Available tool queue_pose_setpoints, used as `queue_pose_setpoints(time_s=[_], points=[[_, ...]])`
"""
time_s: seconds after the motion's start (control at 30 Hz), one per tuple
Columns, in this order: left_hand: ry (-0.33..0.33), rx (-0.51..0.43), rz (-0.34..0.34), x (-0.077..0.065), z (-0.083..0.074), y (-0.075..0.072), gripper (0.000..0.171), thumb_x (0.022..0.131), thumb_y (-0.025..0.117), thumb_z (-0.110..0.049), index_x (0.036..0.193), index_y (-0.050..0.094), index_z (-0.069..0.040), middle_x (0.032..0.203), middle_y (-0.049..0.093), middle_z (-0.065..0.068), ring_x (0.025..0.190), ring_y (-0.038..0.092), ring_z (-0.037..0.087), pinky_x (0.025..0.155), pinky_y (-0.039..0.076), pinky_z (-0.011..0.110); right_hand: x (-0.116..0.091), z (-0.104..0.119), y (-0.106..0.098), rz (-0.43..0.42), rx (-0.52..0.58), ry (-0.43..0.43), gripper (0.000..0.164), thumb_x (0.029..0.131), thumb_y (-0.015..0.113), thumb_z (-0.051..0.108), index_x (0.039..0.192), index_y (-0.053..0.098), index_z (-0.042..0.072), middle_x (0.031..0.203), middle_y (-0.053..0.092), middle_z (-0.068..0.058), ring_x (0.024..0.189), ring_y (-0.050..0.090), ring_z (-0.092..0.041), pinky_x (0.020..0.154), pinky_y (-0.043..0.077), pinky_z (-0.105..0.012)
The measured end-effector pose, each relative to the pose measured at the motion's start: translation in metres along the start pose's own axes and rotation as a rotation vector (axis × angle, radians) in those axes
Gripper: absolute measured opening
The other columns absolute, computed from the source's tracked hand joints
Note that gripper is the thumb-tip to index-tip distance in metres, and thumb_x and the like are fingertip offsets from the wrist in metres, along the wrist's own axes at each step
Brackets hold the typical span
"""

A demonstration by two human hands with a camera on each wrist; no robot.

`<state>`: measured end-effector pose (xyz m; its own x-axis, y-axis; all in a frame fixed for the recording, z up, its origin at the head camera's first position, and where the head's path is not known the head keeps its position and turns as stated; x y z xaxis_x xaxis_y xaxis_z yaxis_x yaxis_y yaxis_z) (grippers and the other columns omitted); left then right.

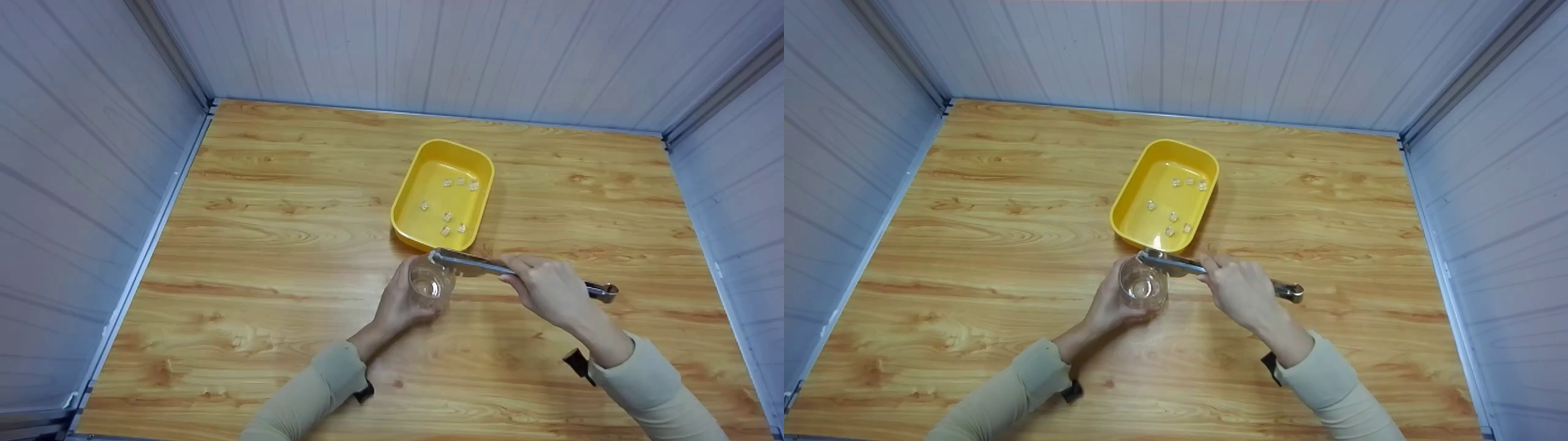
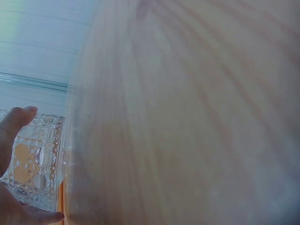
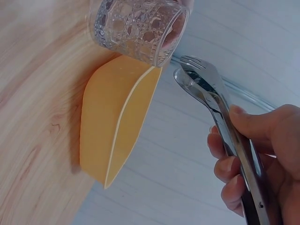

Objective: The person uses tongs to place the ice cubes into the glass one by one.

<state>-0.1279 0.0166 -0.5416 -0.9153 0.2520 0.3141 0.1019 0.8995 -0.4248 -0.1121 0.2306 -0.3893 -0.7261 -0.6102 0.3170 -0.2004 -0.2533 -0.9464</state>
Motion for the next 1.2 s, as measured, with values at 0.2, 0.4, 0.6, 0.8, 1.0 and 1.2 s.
queue_pose_setpoints(time_s=[0.2, 0.4, 0.6, 0.8, 1.0, 1.2], points=[[-0.016, -0.010, 0.009, -0.0003, 0.0000, -0.0005, 0.097, 0.053, 0.083, -0.023, 0.131, 0.028, -0.001, 0.123, 0.044, 0.010, 0.112, 0.044, 0.025, 0.095, 0.035, 0.034, -0.0014, 0.0033, 0.0015, 0.026, -0.021, -0.005, 0.025, 0.078, 0.066, 0.017, 0.099, 0.064, 0.003, 0.076, 0.064, -0.008, 0.044, 0.050, -0.013, 0.034, 0.032, -0.022], [-0.024, -0.035, 0.016, -0.0004, -0.0004, -0.0006, 0.097, 0.053, 0.083, -0.019, 0.132, 0.028, -0.007, 0.126, 0.043, 0.004, 0.114, 0.041, 0.019, 0.097, 0.033, 0.033, -0.0007, 0.0053, 0.0034, 0.042, -0.019, -0.004, 0.021, 0.078, 0.066, 0.018, 0.095, 0.065, 0.005, 0.072, 0.061, -0.003, 0.043, 0.046, -0.009, 0.034, 0.029, -0.019], [-0.016, -0.035, 0.015, -0.0008, -0.0009, -0.0011, 0.097, 0.052, 0.082, -0.017, 0.131, 0.028, -0.004, 0.126, 0.043, 0.003, 0.115, 0.041, 0.019, 0.097, 0.032, 0.033, -0.0003, 0.0059, 0.0053, 0.078, -0.014, 0.008, 0.021, 0.079, 0.065, 0.017, 0.095, 0.064, 0.004, 0.068, 0.056, -0.001, 0.044, 0.043, -0.008, 0.035, 0.030, -0.020], [-0.012, -0.018, 0.014, -0.0010, -0.0004, -0.0012, 0.098, 0.052, 0.082, -0.017, 0.132, 0.027, -0.005, 0.127, 0.042, 0.005, 0.115, 0.041, 0.019, 0.097, 0.033, 0.034, -0.0002, 0.0056, 0.0049, 0.094, 0.001, 0.026, 0.023, 0.080, 0.065, 0.018, 0.097, 0.064, 0.003, 0.073, 0.061, -0.004, 0.045, 0.046, -0.010, 0.037, 0.034, -0.022], [-0.009, -0.024, 0.007, -0.0010, 0.0003, -0.0002, 0.097, 0.052, 0.083, -0.021, 0.131, 0.028, -0.007, 0.124, 0.043, 0.002, 0.114, 0.042, 0.018, 0.096, 0.034, 0.034, 0.0011, 0.0039, 0.0029, 0.095, 0.017, 0.054, 0.027, 0.081, 0.063, 0.020, 0.101, 0.064, 0.002, 0.078, 0.064, -0.010, 0.048, 0.053, -0.015, 0.039, 0.040, -0.027], [-0.004, -0.035, 0.000, -0.0002, -0.0003, -0.0005, 0.096, 0.053, 0.083, -0.023, 0.131, 0.029, -0.007, 0.123, 0.044, 0.003, 0.113, 0.042, 0.017, 0.096, 0.034, 0.034, 0.0039, -0.0009, 0.0025, 0.102, 0.033, 0.082, 0.029, 0.082, 0.062, 0.020, 0.104, 0.062, 0.001, 0.080, 0.064, -0.011, 0.048, 0.051, -0.014, 0.039, 0.038, -0.026]])
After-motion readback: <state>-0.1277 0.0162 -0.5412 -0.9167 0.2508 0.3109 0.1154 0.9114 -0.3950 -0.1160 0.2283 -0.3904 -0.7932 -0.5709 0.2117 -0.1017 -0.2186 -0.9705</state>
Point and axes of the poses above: each hand's wrist, its own x-axis towards the middle knuckle, its own y-axis out of the palm, z = x × y, the point moved 3 cm from there along x, towards the middle knuckle
